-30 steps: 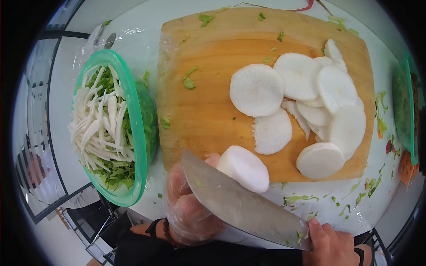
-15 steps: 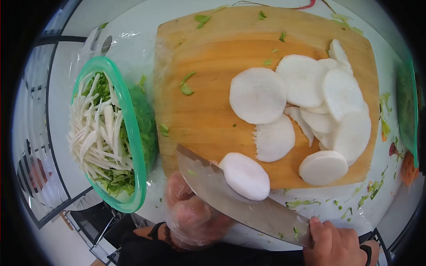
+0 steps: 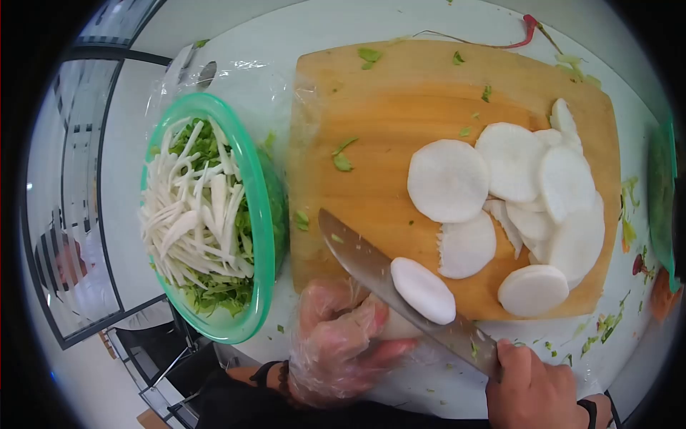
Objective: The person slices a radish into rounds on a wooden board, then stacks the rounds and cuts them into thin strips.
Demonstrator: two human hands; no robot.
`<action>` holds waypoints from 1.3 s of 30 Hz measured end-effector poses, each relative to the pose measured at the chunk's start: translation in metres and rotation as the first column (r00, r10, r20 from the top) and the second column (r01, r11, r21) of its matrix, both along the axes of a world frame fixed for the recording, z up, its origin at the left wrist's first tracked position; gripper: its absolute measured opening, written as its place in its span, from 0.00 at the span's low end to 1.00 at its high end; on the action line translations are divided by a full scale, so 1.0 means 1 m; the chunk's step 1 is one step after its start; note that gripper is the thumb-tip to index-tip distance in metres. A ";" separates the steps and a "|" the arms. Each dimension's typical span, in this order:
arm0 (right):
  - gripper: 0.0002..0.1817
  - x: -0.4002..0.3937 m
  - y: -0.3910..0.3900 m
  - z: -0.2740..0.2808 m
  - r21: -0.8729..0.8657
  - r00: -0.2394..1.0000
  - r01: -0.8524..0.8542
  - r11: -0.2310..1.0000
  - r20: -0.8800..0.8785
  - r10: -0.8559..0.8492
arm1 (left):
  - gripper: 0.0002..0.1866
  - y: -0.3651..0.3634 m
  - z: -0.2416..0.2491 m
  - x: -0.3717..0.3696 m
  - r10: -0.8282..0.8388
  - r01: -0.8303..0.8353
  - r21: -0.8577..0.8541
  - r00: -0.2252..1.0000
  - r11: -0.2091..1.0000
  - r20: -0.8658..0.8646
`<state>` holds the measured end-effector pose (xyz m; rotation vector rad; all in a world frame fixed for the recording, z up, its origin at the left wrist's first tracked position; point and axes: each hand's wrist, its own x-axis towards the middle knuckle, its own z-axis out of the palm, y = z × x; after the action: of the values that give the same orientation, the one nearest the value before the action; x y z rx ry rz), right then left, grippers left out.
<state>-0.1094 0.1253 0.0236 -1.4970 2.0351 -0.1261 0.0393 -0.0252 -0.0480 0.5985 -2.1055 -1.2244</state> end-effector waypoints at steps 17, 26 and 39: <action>0.10 -0.005 -0.005 -0.007 0.008 0.912 0.272 0.962 0.317 -0.261 | 0.35 0.004 -0.012 0.030 -0.087 0.081 0.080 0.994 0.993 0.072; 0.21 -0.005 0.022 0.012 -0.207 0.940 0.121 0.971 0.338 -0.045 | 0.30 -0.015 0.011 0.024 -0.222 0.160 0.196 0.910 0.967 0.351; 0.22 0.002 0.027 0.008 -0.182 0.994 0.025 0.983 0.110 -0.005 | 0.22 0.000 0.000 0.021 -0.106 0.095 0.056 0.961 0.994 0.254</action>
<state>-0.1070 0.1520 0.0320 -1.5489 1.9911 -0.4025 0.0607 -0.0254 -0.0478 0.7096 -2.3538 -1.3111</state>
